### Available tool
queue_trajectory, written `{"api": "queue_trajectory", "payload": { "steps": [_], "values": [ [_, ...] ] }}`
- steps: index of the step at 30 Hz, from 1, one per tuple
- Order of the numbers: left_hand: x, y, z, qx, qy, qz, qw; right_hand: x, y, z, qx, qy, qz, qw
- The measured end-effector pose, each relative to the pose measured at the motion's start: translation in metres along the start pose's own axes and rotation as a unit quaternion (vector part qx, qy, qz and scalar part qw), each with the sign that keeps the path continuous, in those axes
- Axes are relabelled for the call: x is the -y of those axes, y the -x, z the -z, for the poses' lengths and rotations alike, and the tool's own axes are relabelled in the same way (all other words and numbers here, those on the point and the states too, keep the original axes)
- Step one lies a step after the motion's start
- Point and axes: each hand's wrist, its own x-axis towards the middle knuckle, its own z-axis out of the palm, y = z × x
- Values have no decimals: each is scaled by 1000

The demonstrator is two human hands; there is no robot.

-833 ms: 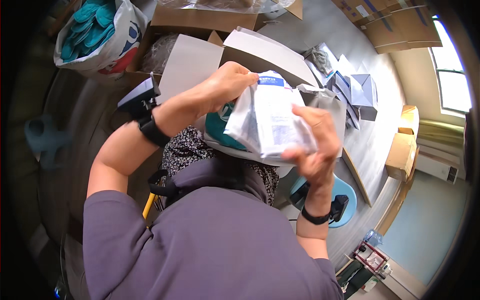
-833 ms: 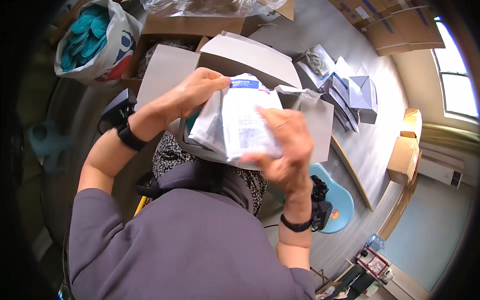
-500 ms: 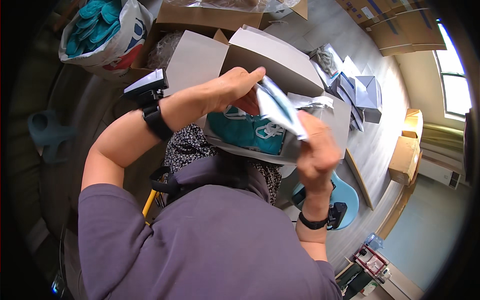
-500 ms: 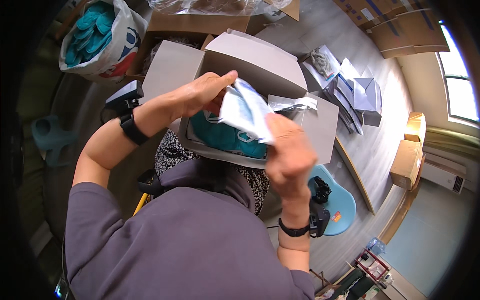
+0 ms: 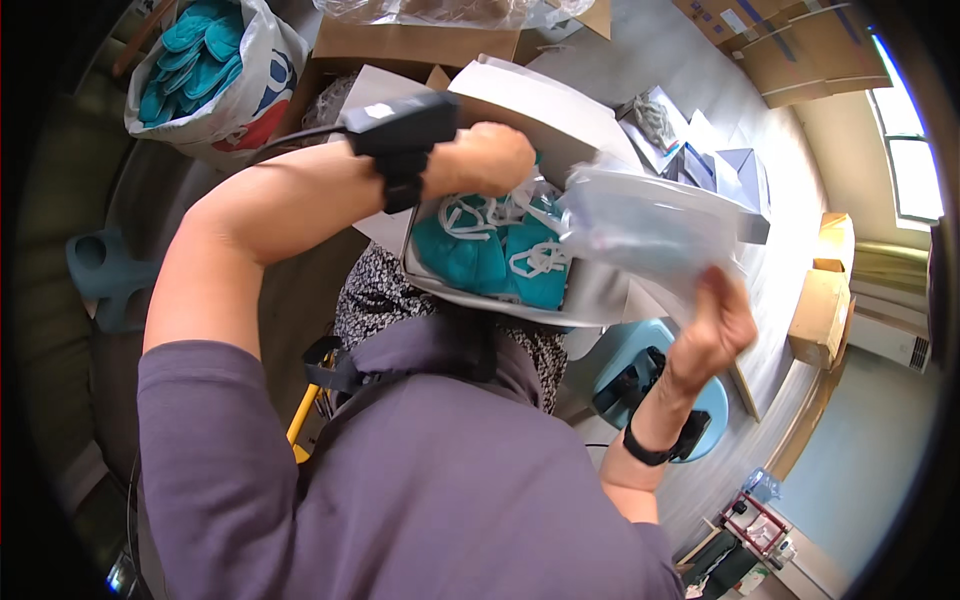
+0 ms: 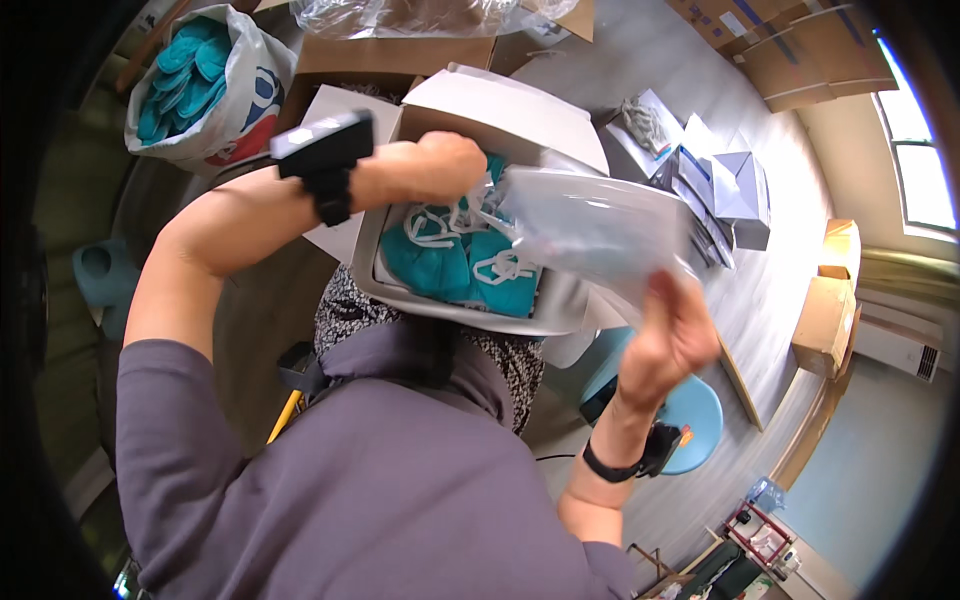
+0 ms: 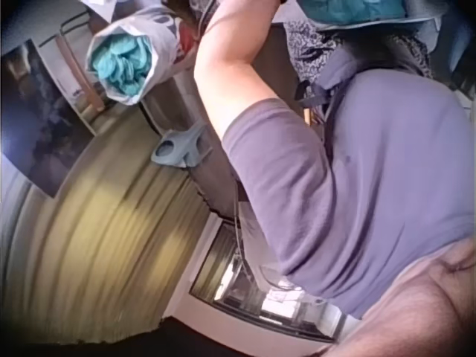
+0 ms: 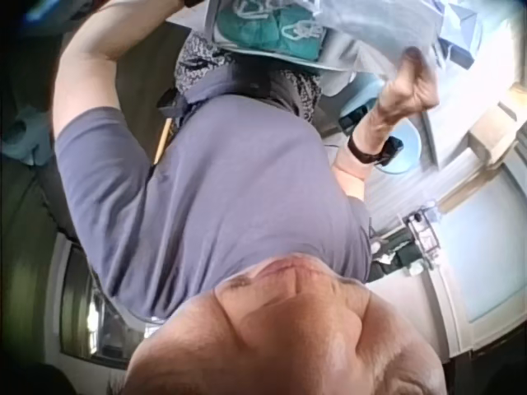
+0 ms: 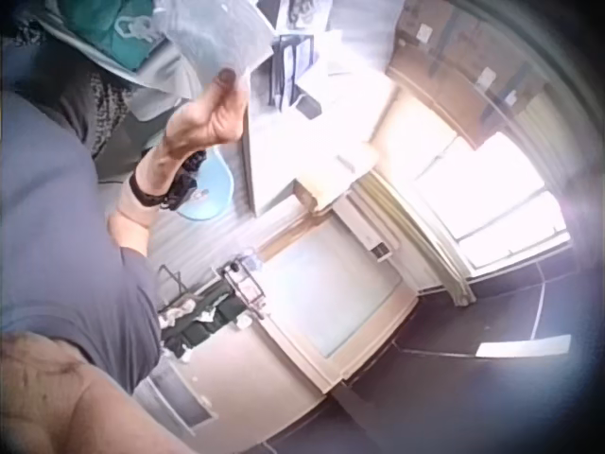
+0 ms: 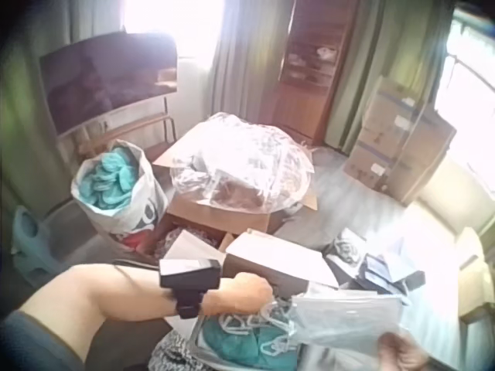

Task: The recorder is sorting and counting green face masks from a shipping box, removing plastic packaging, and organizing them.

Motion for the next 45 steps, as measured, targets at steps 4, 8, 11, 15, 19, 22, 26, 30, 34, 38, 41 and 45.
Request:
{"api": "queue_trajectory", "payload": {
  "steps": [4, 8, 11, 15, 19, 22, 26, 30, 34, 38, 41, 45],
  "values": [
    [13, -22, -32, 61, -67, -65, 994, 6, 0, 9, -37, -34, -5, 999],
    [25, -31, -84, -39, -79, -96, 991, -5, 8, 12, -35, -20, -21, 999],
    [11, -28, -64, 19, 41, -24, 999, -4, 8, 8, -58, -65, -45, 995],
    [-10, -10, -57, -31, 26, -80, 996, -11, 6, 10, -64, -82, -42, 994],
    [-12, -15, -65, -80, -256, -90, 959, -16, 5, 16, -58, -92, -44, 993],
    [0, -21, -59, -95, -276, -185, 938, -16, 7, 19, -85, -90, -57, 991],
    [-3, -35, -59, 118, -27, -72, 990, -23, 5, 24, -129, -134, -66, 980],
    [1, -57, -73, -87, 146, 93, 981, -29, 4, 26, -143, -183, -77, 970],
    [-19, -51, -72, -28, 473, 262, 841, -29, 3, 24, -112, -184, -94, 972],
    [-17, -60, -85, -51, 477, 290, 828, -31, 6, 23, -117, -194, -107, 968],
    [-14, -62, -101, -119, 586, 260, 758, -34, 7, 25, -118, -191, -102, 969],
    [-20, -63, -86, -15, 703, 373, 606, -36, 9, 29, -120, -189, -108, 969]
  ]
}}
